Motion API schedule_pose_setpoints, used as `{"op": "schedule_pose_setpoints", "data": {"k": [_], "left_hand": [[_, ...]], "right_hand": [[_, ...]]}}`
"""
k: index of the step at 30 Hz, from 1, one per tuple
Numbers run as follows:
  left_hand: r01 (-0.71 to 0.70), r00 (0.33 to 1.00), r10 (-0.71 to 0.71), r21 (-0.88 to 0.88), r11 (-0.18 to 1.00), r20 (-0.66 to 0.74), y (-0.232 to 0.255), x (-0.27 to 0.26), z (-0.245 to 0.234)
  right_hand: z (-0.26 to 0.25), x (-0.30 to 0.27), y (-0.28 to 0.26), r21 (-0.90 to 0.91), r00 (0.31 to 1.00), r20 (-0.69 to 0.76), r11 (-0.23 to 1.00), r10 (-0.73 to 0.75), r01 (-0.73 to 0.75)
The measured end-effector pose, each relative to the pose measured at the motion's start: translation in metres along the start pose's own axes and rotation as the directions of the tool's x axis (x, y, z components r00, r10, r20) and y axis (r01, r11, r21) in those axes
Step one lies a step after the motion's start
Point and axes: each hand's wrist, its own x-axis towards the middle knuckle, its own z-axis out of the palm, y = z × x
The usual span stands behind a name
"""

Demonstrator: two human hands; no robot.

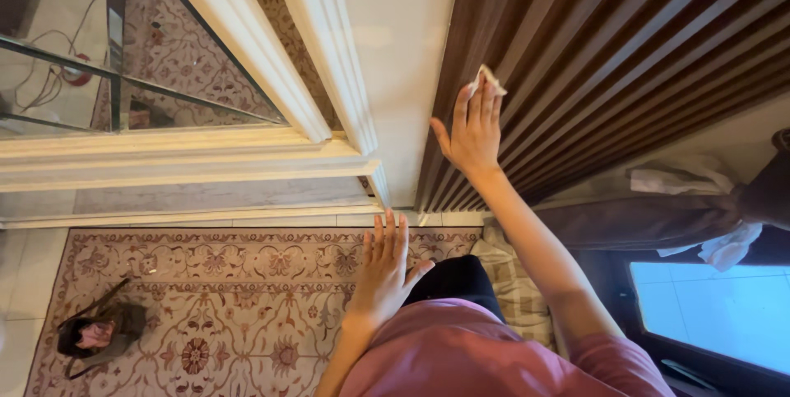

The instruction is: The person wipes a glass window and then a wooden slatted wall using a white cloth.

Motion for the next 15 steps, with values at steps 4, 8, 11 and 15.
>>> {"op": "schedule_pose_setpoints", "data": {"k": [4, 8, 11, 15], "left_hand": [[0.027, 0.999, -0.028, 0.025, 0.999, 0.046, -0.004, -0.004, 0.003], [0.01, 1.0, -0.01, 0.003, 1.0, 0.009, -0.005, -0.002, 0.007], [0.01, 0.999, -0.01, -0.016, 1.0, 0.036, -0.002, -0.008, 0.01], [0.031, 0.995, -0.034, 0.031, 0.999, 0.094, 0.002, -0.007, 0.007]], "right_hand": [[0.006, -0.033, 0.0, 0.122, 0.991, 0.13, 0.992, 0.016, -0.032], [-0.025, -0.023, -0.003, 0.26, 0.998, -0.055, 0.965, 0.044, -0.028], [-0.06, 0.012, 0.007, 0.291, 0.969, -0.213, 0.955, 0.122, -0.057], [-0.089, 0.075, 0.02, 0.171, 0.957, -0.28, 0.985, 0.076, -0.028]]}}
